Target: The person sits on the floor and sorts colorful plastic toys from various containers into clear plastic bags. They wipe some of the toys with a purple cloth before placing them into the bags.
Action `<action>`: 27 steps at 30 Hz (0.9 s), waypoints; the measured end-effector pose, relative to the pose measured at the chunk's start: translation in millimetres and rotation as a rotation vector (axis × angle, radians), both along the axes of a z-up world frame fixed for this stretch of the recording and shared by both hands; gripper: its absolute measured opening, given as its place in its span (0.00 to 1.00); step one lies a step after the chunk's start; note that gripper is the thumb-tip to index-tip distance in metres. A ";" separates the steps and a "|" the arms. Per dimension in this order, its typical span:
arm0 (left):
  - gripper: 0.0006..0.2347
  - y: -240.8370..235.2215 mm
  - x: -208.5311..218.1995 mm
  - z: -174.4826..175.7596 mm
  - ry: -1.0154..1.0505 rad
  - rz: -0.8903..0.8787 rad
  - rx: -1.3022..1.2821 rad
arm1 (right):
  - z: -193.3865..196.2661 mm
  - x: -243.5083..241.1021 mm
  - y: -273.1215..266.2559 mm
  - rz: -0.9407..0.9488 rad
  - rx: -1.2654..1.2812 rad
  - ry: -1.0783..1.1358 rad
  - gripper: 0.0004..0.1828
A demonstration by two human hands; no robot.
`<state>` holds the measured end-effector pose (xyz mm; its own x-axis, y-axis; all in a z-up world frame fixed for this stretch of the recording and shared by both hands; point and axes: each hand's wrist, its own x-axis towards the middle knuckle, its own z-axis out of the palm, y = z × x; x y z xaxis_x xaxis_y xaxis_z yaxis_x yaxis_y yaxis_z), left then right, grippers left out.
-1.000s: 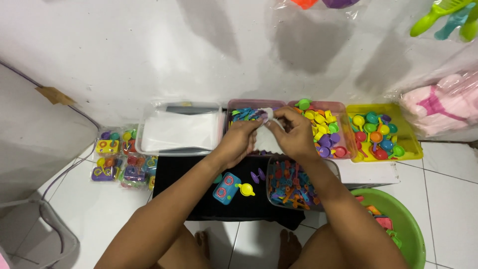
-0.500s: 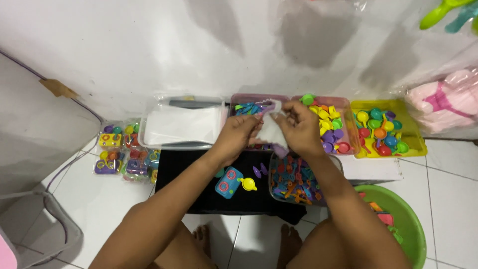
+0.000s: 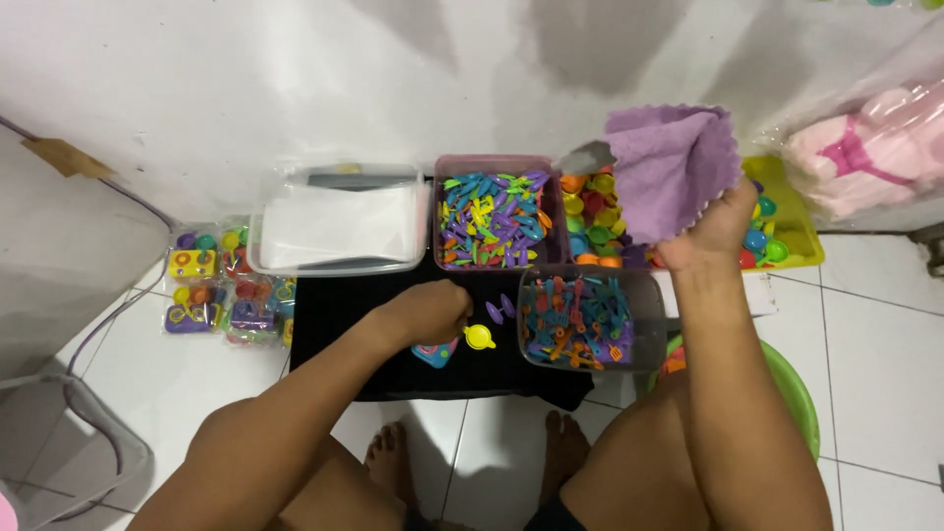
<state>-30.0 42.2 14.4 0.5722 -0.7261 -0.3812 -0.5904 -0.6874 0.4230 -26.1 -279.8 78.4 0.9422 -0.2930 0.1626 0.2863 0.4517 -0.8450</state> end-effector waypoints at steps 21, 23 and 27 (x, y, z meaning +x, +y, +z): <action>0.04 -156.9 -27.5 -11.1 -0.917 -0.231 -0.675 | 1.5 -13.1 -20.7 -0.074 0.020 -0.016 0.10; 0.04 -172.8 -24.9 -37.2 -0.997 -0.233 -0.654 | 1.4 -13.9 -20.1 -0.073 0.019 -0.016 0.10; 0.06 -180.0 -15.2 -64.9 -1.016 -0.343 -0.579 | -0.7 -14.4 -22.7 -0.057 0.028 -0.018 0.10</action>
